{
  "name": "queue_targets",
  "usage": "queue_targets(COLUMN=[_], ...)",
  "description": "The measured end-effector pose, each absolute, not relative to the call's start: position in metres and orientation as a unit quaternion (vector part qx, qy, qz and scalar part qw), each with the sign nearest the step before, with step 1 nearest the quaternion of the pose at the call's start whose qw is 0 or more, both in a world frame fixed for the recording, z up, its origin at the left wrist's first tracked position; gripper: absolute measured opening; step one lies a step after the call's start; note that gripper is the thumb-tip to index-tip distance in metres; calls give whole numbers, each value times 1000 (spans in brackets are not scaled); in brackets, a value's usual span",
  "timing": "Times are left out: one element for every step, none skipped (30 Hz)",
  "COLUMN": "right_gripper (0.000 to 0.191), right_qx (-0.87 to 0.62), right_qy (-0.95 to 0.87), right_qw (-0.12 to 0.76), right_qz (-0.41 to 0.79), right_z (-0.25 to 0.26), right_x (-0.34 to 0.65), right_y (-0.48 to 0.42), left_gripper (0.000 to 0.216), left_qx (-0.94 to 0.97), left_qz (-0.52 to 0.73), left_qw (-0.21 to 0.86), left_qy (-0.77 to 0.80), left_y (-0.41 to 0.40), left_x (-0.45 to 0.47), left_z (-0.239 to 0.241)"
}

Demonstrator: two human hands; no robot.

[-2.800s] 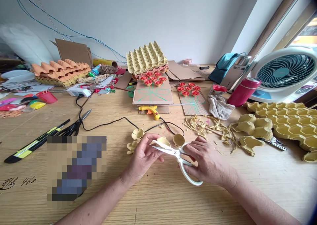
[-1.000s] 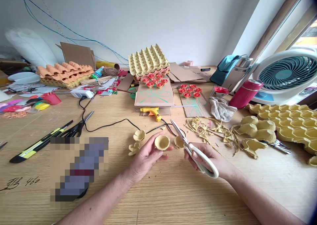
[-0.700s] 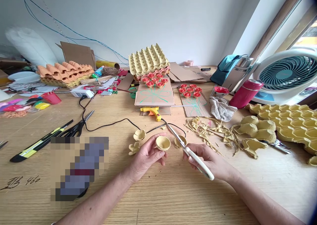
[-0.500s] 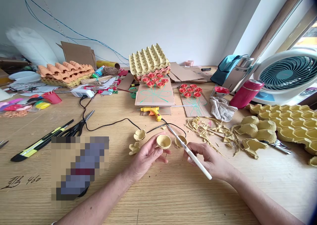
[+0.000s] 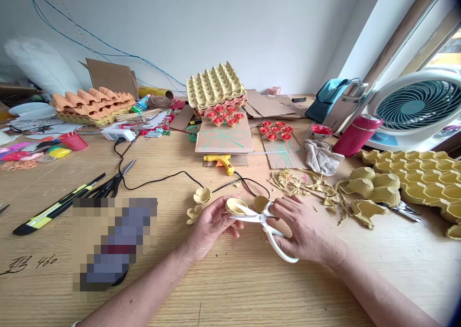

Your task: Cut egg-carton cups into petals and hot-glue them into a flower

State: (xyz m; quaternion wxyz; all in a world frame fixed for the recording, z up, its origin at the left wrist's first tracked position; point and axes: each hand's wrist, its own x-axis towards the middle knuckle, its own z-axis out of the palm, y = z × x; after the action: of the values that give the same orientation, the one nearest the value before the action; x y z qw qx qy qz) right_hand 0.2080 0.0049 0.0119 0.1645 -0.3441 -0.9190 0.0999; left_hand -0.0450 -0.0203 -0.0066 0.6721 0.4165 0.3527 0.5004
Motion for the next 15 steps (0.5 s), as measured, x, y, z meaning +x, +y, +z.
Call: queue_targets(right_gripper=[16, 17, 18, 18, 18, 18, 18, 18, 18, 18, 18, 18, 18, 18, 18], right_qx=[-346, -349, -351, -352, -352, -350, -348, -346, -344, -342, -341, -340, -339, -336, -334], right_qy=[-919, -919, -919, -919, -919, -920, -921, -922, -923, -923, -924, -924, -925, -926, -927], right_qw=[164, 165, 164, 162, 161, 160, 160, 162, 164, 166, 167, 167, 165, 164, 163], right_qz=[91, 84, 78, 73, 70, 67, 64, 60, 57, 54, 51, 50, 49, 49, 49], right_z=[12, 12, 13, 13, 14, 14, 14, 15, 15, 15, 15, 15, 15, 14, 14], right_x=[208, 207, 207, 206, 206, 205, 205, 205, 204, 204, 204, 204, 204, 204, 205], right_y=[5, 4, 4, 4, 3, 3, 3, 3, 2, 2, 2, 2, 2, 2, 2], left_gripper=[51, 52, 52, 52, 52, 52, 51, 51, 51, 52, 52, 53, 53, 53, 53], left_qx=[417, 418, 419, 420, 422, 424, 424, 424, 423, 423, 422, 422, 422, 422, 422], left_qz=[499, 497, 495, 492, 489, 486, 486, 486, 485, 485, 484, 483, 481, 480, 479], left_qw=[674, 675, 677, 678, 679, 680, 680, 680, 680, 681, 682, 683, 684, 684, 684], left_qy=[351, 350, 349, 348, 348, 348, 349, 350, 350, 350, 350, 351, 351, 352, 354], left_y=[-20, -20, -21, -21, -21, -21, -21, -21, -21, -21, -21, -21, -21, -21, -21], left_x=[-45, -45, -45, -45, -45, -45, -45, -45, -45, -45, -44, -44, -44, -44, -43], left_z=[-7, -7, -7, -8, -8, -8, -8, -9, -9, -9, -9, -9, -9, -9, -9])
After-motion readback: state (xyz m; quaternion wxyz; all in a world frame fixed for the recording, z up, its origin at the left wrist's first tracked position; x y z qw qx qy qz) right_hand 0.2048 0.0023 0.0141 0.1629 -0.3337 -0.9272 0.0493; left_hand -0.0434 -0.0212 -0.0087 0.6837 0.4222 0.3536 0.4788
